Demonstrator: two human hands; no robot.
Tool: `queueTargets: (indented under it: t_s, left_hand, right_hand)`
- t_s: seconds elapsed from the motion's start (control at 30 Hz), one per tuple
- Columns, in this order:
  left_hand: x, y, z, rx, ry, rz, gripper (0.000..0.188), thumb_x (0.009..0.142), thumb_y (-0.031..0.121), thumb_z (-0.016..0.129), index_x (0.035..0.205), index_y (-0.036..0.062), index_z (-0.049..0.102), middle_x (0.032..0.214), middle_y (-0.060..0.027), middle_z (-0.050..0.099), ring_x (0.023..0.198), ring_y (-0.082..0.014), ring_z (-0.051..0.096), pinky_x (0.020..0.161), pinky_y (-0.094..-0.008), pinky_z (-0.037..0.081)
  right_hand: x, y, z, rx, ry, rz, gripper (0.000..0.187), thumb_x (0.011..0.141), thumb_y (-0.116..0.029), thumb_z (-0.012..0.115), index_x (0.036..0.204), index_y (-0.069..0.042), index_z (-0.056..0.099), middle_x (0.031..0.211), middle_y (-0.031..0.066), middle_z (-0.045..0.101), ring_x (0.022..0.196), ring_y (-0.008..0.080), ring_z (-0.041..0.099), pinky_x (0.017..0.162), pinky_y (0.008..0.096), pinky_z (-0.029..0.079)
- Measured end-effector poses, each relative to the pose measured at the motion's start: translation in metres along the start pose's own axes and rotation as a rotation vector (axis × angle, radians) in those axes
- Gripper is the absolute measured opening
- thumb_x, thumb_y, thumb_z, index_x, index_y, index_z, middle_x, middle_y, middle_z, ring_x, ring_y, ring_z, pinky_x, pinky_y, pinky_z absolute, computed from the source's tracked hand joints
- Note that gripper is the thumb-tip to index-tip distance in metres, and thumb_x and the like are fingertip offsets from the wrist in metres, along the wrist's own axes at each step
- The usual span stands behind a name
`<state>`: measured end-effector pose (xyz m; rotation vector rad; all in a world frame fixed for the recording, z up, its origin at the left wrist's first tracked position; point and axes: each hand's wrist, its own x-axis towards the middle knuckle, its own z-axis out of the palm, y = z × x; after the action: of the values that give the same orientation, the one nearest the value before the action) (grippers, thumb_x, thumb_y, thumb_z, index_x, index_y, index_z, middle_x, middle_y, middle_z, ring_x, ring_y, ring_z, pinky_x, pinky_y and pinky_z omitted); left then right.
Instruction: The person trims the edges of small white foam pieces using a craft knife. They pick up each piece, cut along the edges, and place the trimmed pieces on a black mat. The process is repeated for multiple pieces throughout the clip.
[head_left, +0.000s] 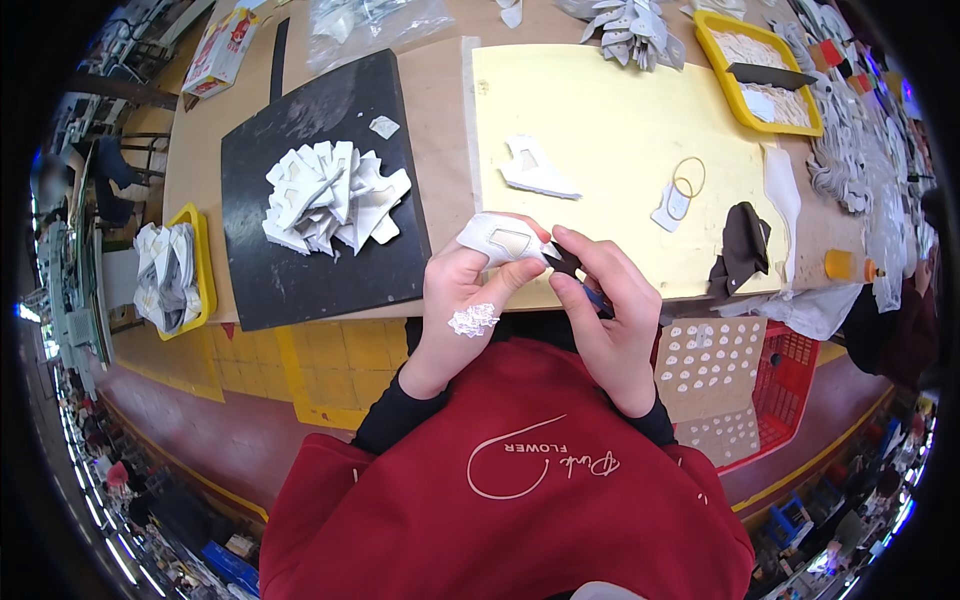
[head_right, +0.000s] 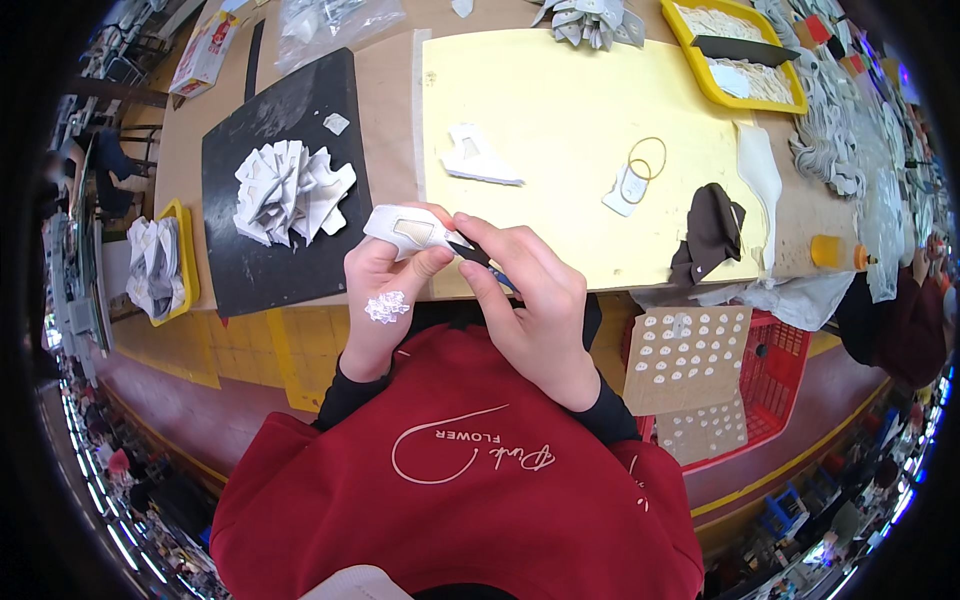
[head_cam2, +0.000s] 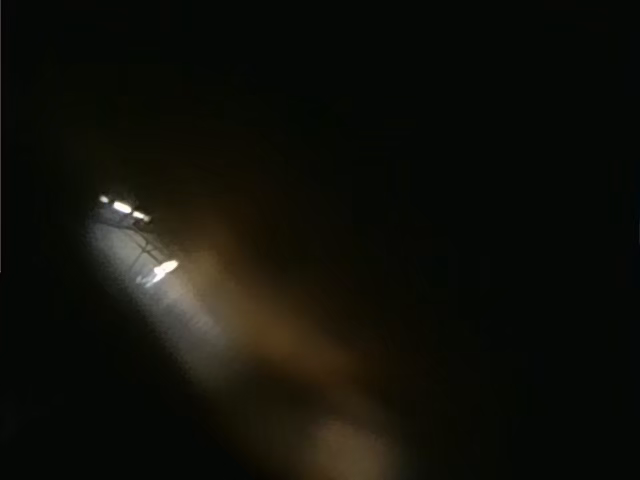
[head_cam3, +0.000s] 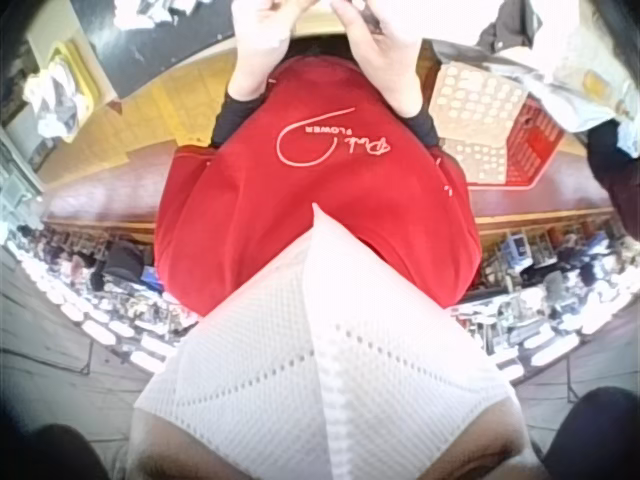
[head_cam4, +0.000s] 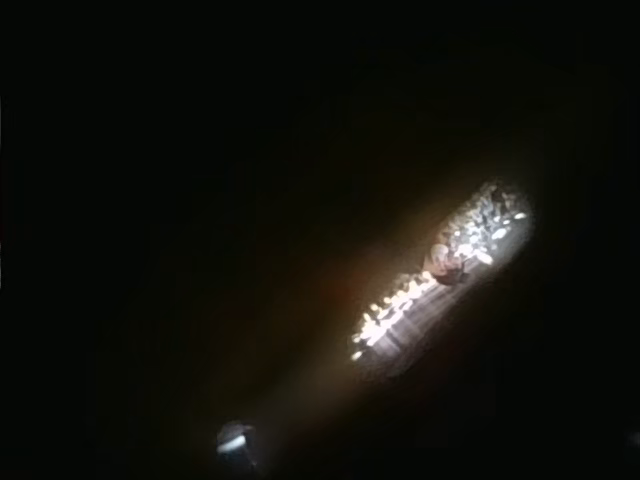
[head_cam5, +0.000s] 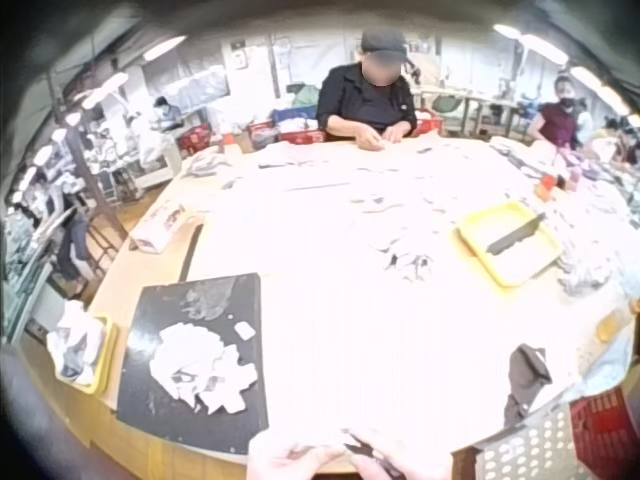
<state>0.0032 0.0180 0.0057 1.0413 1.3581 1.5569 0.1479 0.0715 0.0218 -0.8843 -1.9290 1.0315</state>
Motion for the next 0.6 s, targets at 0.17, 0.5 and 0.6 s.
queueTargets:
  t_s: [0.17,0.5,0.6]
  left_hand:
    - [-0.0009,0.0013,-0.0018,0.044,0.005,0.025,0.01,0.084,0.0,0.067,0.094,-0.0032,0.068,0.1,-0.0085,0.066,0.09,-0.016,0.063,0.08,-0.028,0.05]
    - [0.0002,0.0076,-0.0033,0.2,0.002,0.093,0.009,0.084,0.001,0.068,0.093,-0.0026,0.069,0.099,-0.01,0.066,0.09,-0.0182,0.065,0.078,-0.0291,0.052]
    - [0.0011,0.0079,-0.0044,0.225,-0.012,0.124,0.01,0.084,0.002,0.069,0.092,-0.0026,0.069,0.098,-0.0101,0.066,0.089,-0.0184,0.065,0.077,-0.0291,0.053]
  right_hand:
    - [-0.0012,0.0004,0.0013,0.033,-0.003,-0.016,0.031,0.079,0.005,0.068,0.11,-0.001,0.068,0.082,0.0109,0.065,0.07,0.0196,0.064,0.059,0.0277,0.05]
    - [-0.0063,0.0038,0.0049,-0.014,0.028,-0.065,0.027,0.08,0.005,0.068,0.106,-0.004,0.071,0.079,0.0074,0.06,0.061,0.0142,0.058,0.054,0.0248,0.046]
    - [-0.0062,0.0065,0.0066,0.014,0.051,-0.068,0.027,0.081,0.004,0.067,0.107,-0.004,0.071,0.081,0.007,0.061,0.063,0.0139,0.058,0.055,0.0238,0.046]
